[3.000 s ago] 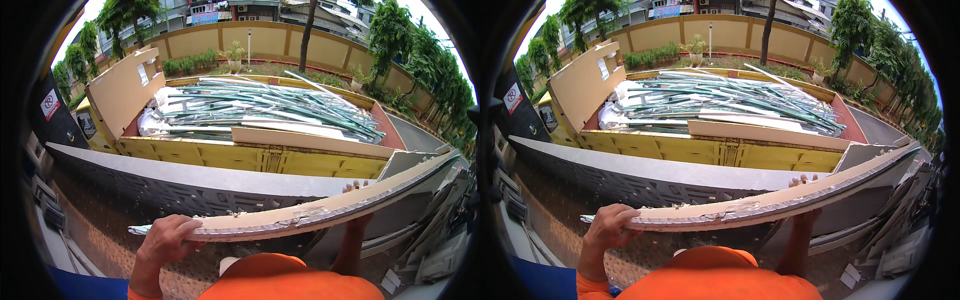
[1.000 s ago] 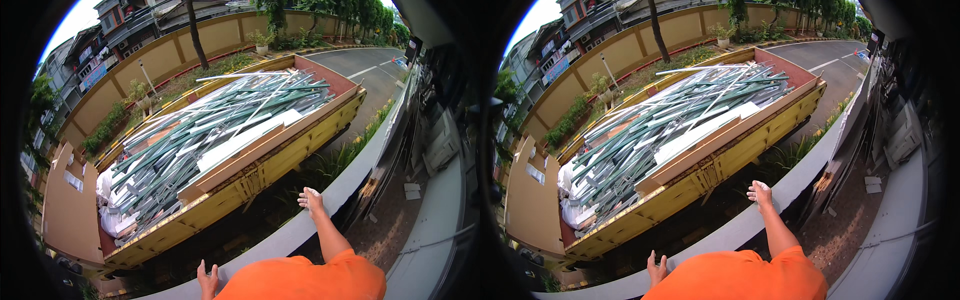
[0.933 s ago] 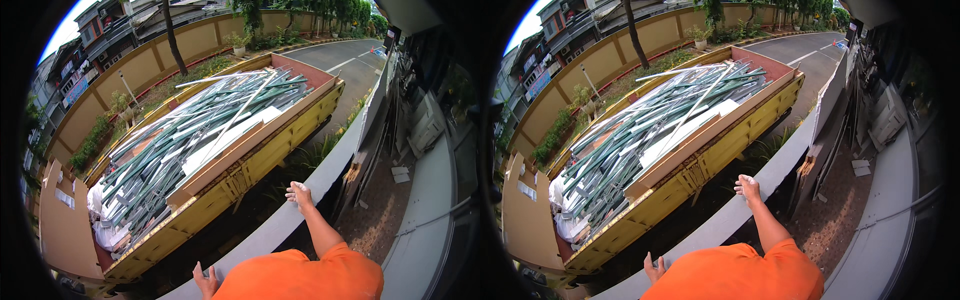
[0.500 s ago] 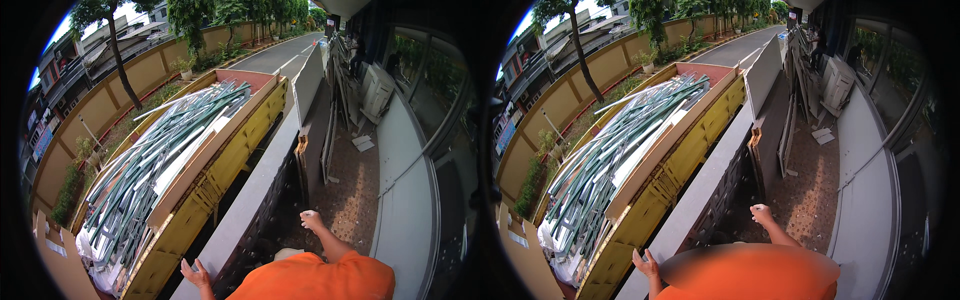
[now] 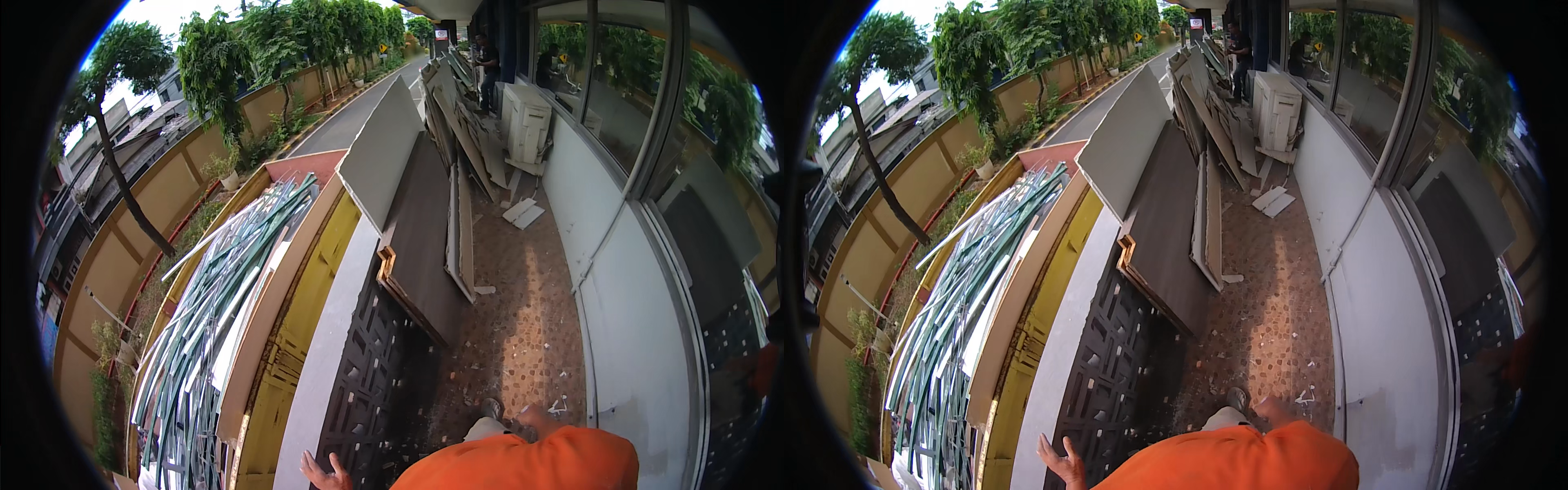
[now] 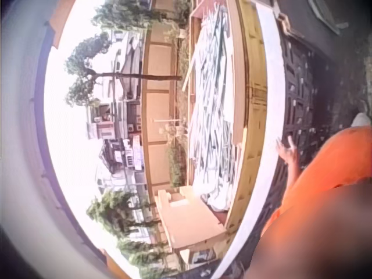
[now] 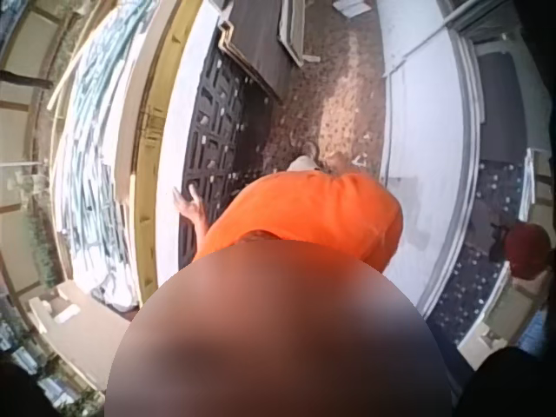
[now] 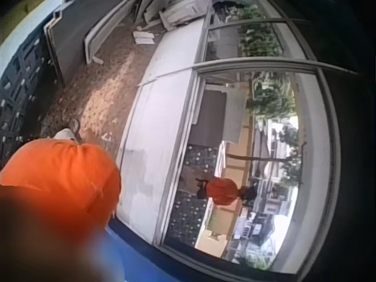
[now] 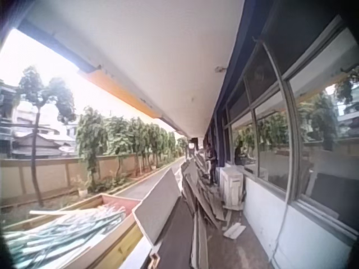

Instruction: The person repeatedly picks up long metal and plastic strips from a cluttered outdoor area and throws them into a yellow truck bed. The person handles items one at a time, walking back and forth between the pile and the truck.

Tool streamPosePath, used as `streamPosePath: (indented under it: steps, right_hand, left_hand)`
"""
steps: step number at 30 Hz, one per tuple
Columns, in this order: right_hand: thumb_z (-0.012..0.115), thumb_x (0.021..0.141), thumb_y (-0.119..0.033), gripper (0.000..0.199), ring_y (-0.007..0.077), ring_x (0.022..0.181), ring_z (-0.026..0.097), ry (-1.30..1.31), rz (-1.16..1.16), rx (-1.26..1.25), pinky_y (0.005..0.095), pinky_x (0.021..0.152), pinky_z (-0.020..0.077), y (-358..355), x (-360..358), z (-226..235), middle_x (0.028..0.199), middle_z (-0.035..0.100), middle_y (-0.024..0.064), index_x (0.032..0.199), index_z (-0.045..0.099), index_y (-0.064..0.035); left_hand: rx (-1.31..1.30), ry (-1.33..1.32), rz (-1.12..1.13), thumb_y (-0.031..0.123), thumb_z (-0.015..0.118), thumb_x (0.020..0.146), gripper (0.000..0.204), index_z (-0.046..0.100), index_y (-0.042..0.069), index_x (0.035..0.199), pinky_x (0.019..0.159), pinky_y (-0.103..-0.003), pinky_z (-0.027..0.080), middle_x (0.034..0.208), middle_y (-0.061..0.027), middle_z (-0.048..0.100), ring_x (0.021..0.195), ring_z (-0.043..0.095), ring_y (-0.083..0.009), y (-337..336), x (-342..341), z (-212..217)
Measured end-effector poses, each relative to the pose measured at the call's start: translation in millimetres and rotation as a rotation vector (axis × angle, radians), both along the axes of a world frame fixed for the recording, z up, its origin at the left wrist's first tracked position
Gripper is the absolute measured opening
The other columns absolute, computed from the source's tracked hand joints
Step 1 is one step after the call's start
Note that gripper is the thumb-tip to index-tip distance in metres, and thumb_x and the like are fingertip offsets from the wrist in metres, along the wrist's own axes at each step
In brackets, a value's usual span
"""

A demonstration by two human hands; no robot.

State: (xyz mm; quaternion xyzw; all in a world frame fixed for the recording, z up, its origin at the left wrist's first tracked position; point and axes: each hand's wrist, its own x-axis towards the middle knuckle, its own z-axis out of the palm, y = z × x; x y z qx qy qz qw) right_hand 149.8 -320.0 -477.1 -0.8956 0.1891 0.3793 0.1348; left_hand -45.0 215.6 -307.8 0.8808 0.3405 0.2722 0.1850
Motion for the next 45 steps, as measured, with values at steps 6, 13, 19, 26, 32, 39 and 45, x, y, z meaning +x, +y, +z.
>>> streamPosePath:
  steps: [6,13,19,26,32,39,45]
  right_hand:
    - [0.071,0.081,-0.044,0.047,0.0336,0.095,0.073,-0.135,-0.180,0.305,0.0408,0.085,0.0562,-79,77,-6,0.096,0.076,0.0167,0.101,0.076,-0.0015]
    - [0.075,0.080,-0.036,0.040,0.0301,0.081,0.073,-0.445,-0.577,0.206,0.0417,0.074,0.0566,-236,123,-13,0.087,0.075,0.0174,0.097,0.075,0.0010]
    - [0.073,0.079,-0.028,0.037,0.0309,0.072,0.075,-0.483,-0.768,0.143,0.0408,0.068,0.0577,-313,120,-51,0.088,0.075,0.0232,0.089,0.073,0.0073]
    - [0.076,0.077,-0.041,0.058,0.0393,0.107,0.069,-0.206,-0.535,0.081,0.0456,0.092,0.0533,-297,106,-79,0.110,0.072,0.0240,0.107,0.070,0.0084]
    - [0.070,0.077,-0.054,0.070,0.0434,0.110,0.067,-0.073,-0.401,0.298,0.0459,0.095,0.0525,-298,158,-12,0.111,0.071,0.0293,0.108,0.072,0.0079]
    - [0.078,0.082,-0.026,0.045,0.0264,0.074,0.073,-0.521,-0.799,0.241,0.0364,0.062,0.0569,-322,273,4,0.093,0.074,0.0193,0.108,0.071,0.0096]
    - [0.077,0.079,-0.033,0.048,0.0308,0.090,0.073,-0.391,-0.801,0.288,0.0382,0.076,0.0566,-334,305,-24,0.101,0.075,0.0208,0.108,0.073,0.0048]
  left_hand:
    - [-0.041,0.060,-0.542,0.039,0.075,0.090,0.059,0.060,0.001,0.132,0.099,-0.048,0.049,0.124,-0.0247,0.064,0.114,0.061,-0.0396,-163,143,-4]
    - [-0.558,0.935,-0.799,0.057,0.068,0.088,0.075,0.060,0.000,0.136,0.103,-0.042,0.049,0.123,-0.0256,0.068,0.116,0.065,-0.0380,-241,275,-16]
    - [-0.819,0.870,-0.389,0.047,0.065,0.094,0.070,0.056,-0.007,0.137,0.097,-0.035,0.053,0.124,-0.0238,0.069,0.114,0.069,-0.0271,-215,283,-79]
    - [-0.735,1.159,-0.504,0.044,0.065,0.095,0.065,0.057,-0.007,0.136,0.106,-0.040,0.046,0.126,-0.0239,0.067,0.120,0.064,-0.0354,-177,313,-170]
    - [-0.823,1.003,-0.458,0.046,0.065,0.094,0.064,0.061,-0.004,0.133,0.104,-0.041,0.049,0.124,-0.0224,0.069,0.119,0.065,-0.0392,-212,444,-199]
    - [-0.546,0.900,-0.790,0.054,0.061,0.092,0.072,0.059,-0.001,0.138,0.111,-0.037,0.043,0.137,-0.0245,0.061,0.130,0.058,-0.0336,-277,619,-171]
    - [-0.539,0.973,-0.764,0.053,0.056,0.096,0.071,0.055,-0.002,0.141,0.111,-0.036,0.043,0.138,-0.0222,0.061,0.131,0.057,-0.0322,-308,702,-154]
